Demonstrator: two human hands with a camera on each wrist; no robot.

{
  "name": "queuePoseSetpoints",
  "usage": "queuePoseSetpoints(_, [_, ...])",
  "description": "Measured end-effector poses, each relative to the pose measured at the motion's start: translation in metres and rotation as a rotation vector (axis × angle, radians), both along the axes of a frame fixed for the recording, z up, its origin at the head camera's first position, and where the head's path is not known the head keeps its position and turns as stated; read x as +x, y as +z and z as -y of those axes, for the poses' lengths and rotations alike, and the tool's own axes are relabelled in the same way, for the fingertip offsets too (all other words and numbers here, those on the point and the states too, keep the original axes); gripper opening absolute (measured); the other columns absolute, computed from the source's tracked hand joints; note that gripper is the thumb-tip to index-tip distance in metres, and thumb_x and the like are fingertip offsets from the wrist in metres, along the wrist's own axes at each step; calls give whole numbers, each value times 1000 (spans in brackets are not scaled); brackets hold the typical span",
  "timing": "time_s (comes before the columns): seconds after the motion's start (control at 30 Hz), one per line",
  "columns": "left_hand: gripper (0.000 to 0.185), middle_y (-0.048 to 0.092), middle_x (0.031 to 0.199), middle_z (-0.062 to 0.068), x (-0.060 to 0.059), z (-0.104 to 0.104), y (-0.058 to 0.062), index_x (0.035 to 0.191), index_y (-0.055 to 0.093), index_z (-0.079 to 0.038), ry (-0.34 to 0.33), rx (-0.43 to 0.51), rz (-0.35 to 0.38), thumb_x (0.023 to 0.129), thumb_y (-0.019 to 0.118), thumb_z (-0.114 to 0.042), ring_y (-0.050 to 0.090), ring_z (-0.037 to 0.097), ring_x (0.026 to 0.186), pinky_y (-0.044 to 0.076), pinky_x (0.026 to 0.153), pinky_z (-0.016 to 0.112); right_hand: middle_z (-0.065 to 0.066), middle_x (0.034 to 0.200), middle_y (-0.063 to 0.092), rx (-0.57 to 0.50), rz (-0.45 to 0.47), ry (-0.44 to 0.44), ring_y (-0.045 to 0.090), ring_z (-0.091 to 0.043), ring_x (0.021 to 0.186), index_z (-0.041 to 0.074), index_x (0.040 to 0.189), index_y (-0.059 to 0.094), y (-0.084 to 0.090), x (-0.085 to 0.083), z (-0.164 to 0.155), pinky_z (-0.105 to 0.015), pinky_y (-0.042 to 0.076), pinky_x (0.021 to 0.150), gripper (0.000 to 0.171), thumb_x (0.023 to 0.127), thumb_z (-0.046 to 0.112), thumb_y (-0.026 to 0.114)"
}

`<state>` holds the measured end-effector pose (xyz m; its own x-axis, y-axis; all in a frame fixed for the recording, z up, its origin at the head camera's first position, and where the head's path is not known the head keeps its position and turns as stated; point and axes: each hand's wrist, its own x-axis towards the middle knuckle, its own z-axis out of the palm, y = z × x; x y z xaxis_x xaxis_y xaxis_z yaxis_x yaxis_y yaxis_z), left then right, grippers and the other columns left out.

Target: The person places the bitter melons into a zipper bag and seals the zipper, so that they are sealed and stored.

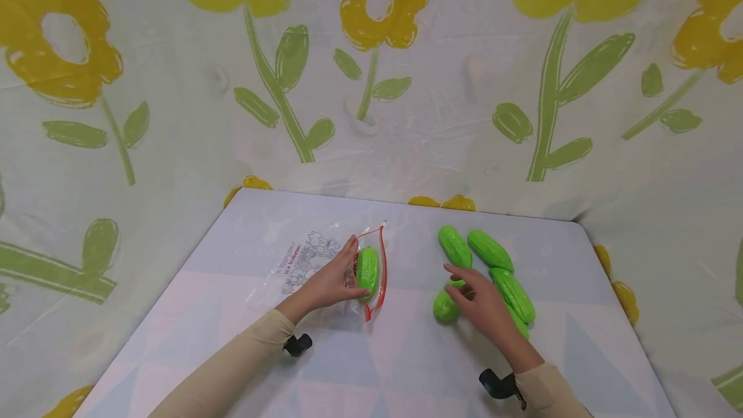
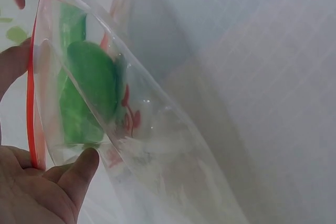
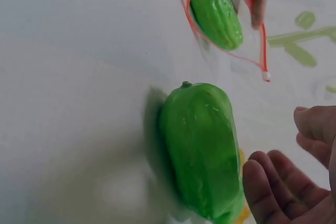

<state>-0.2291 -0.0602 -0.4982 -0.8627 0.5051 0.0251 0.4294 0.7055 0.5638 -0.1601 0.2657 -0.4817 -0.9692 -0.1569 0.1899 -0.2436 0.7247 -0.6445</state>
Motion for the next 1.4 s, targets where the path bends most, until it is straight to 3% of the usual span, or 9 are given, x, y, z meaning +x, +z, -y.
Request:
queuePoseSetpoints(0.2, [114, -7, 156, 0, 1, -1, -1, 150, 2, -9, 3, 5, 8, 72, 71, -55, 15, 21, 140, 30, 108, 37, -10, 109, 62, 78, -3, -90, 61, -18, 82, 15, 131, 54, -1, 12, -6, -30, 49, 63, 48, 88, 32, 64])
queuePoseSetpoints(0.5, [113, -4, 156, 4, 1, -2, 0, 150, 4, -8, 6, 2, 12, 72, 72, -53, 14, 21, 140, 29, 108, 37, -11, 118, 62, 154, 142, -232, 42, -12, 54, 16, 135, 49, -9, 19, -3, -26, 36, 44, 64, 83, 51, 62])
queuePoseSetpoints(0.63, [113, -3, 157, 6, 1, -1, 0, 150, 5, -8, 8, 6, 8, 72, 73, -53, 14, 22, 140, 30, 108, 38, -14, 114, 61, 149, 184, -237, 42, -14, 58, 13, 134, 51, -9, 17, 1, -27, 35, 48, 68, 81, 53, 63])
queuePoseSetpoints(0.83, [114, -4, 156, 5, 1, -1, -2, 150, 4, -8, 9, -6, 9, 72, 72, -55, 14, 22, 141, 29, 108, 37, -19, 127, 54, 146, 200, -204, 52, -20, 82, 12, 133, 51, -12, 13, 4, -33, 45, 64, 66, 81, 51, 65])
queuePoseSetpoints(0.93, [114, -3, 156, 6, 1, 0, -1, 150, 3, -9, 5, -2, -6, 72, 72, -54, 14, 23, 140, 29, 108, 38, -16, 120, 57, 118, 220, -211, 53, -19, 74, 16, 135, 49, -14, 10, 5, -32, 45, 59, 66, 81, 50, 65])
queuePoseSetpoints(1.07, [114, -3, 156, 8, 0, 0, -1, 150, 1, -9, -3, -3, -22, 73, 72, -54, 15, 23, 140, 30, 107, 38, -8, 93, 62, 55, 262, -204, 52, -13, 58, 20, 137, 47, -19, 5, 5, -28, 42, 49, 66, 82, 50, 64])
queuePoseSetpoints(1.17, [114, -3, 156, 8, 0, 0, -1, 150, 2, -8, -5, -3, -27, 73, 72, -54, 15, 24, 140, 31, 107, 39, -5, 82, 65, 20, 279, -172, 58, -10, 61, 22, 138, 45, -23, -1, 7, -28, 44, 50, 65, 82, 51, 63])
queuePoseSetpoints(1.4, [113, -3, 156, 7, 1, -1, -1, 150, 2, -8, 0, -6, -20, 73, 71, -55, 16, 23, 140, 32, 106, 38, -2, 80, 66, 2, 304, -134, 60, -11, 66, 30, 138, 44, -30, -22, 24, -28, 46, 53, 65, 81, 55, 62])
